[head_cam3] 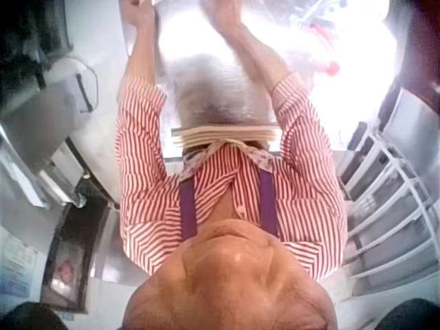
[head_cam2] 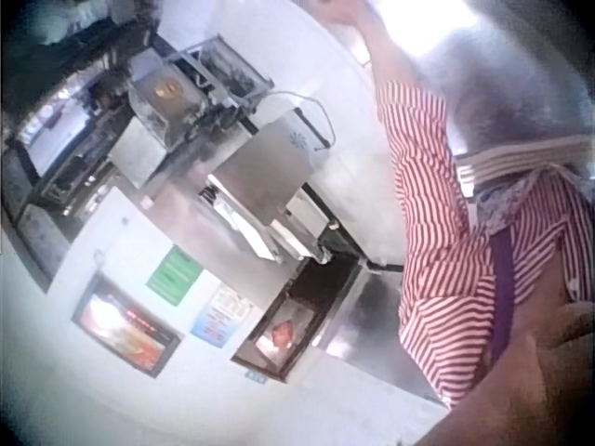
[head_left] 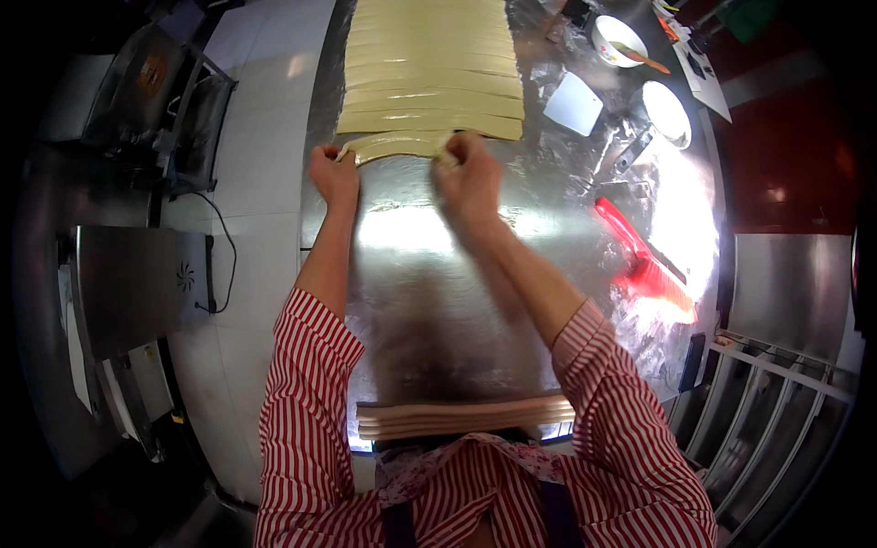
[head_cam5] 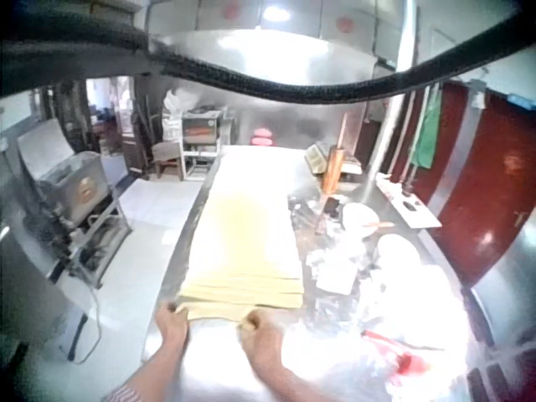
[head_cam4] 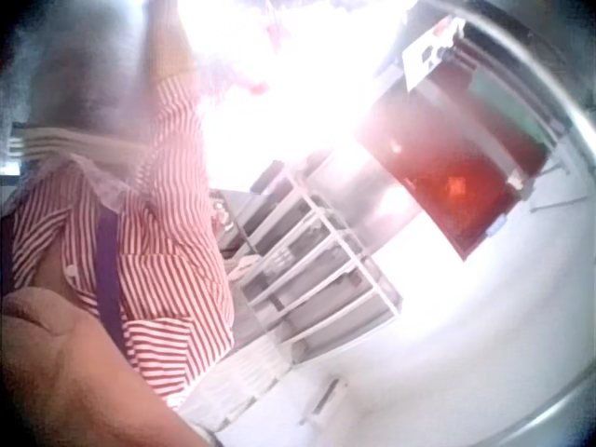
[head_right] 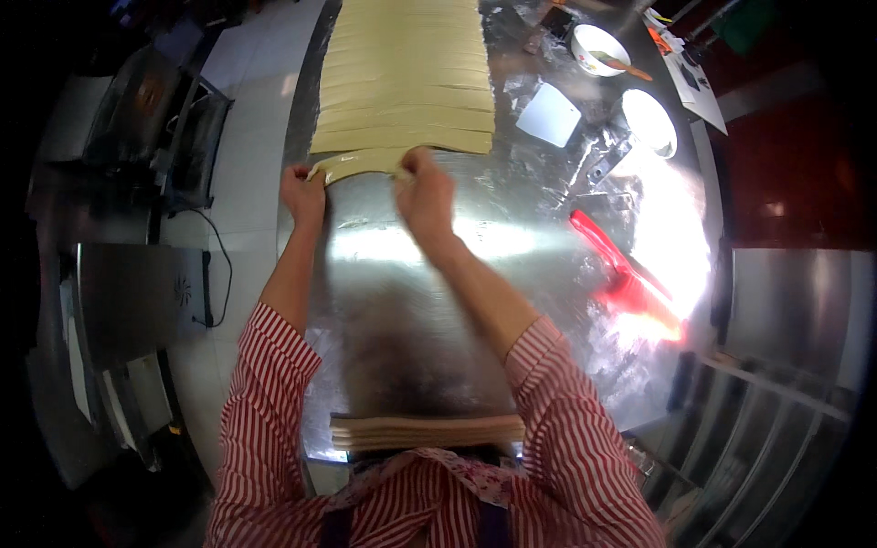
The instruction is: The person brushes a yellow liquid onto a large sheet of dough that has been cut into long strips. They then pick up the strips one by one and roll them into thin, cylindrical shapes on a stainless steel table.
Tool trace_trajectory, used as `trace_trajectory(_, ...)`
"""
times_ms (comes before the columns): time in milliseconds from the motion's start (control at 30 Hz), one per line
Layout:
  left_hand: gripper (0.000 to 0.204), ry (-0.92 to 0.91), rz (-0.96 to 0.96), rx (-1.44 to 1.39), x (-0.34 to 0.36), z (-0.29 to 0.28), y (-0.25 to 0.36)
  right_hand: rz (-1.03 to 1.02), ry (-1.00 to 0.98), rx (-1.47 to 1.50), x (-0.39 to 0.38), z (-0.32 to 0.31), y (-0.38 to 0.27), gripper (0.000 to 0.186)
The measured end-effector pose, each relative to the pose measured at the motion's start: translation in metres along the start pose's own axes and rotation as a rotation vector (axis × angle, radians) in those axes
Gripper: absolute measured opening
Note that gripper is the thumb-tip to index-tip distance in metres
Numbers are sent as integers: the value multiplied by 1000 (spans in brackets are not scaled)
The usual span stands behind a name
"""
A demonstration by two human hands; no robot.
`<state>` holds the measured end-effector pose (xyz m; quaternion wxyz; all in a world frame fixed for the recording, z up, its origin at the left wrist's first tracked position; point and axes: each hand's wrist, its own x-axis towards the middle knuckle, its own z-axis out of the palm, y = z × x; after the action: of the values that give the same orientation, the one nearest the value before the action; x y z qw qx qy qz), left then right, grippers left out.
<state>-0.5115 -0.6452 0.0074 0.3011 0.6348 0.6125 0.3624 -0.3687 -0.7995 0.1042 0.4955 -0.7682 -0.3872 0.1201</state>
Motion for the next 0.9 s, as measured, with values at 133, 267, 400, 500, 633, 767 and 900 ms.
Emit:
trace_trajectory(133,28,-88,-138,-388,-37,-39,-2,56,-97,300,-64,-45,-62,38)
trace_trajectory(267,35,-325,-274,-504,-112,-127,30,294,-80,252,-119,-154,-33,39)
trace_trajectory(400,36,-583,-285,-330,-212,-180,-12,551,-165,185,-196,-236,34,34)
trace_trajectory(500,36,-793,-82,-10,-269,-183,-15,579,-265,-63,-258,-261,93,32)
trace_trajectory(633,38,-580,558,-15,-321,-149,8,379,-402,-370,-282,-268,106,29)
trace_trajectory(767,48,-908,728,-147,-376,-79,66,231,-495,-401,-269,-270,97,23)
trace_trajectory(900,54,-986,997,-36,-410,-42,92,149,-526,-500,-274,-273,110,21)
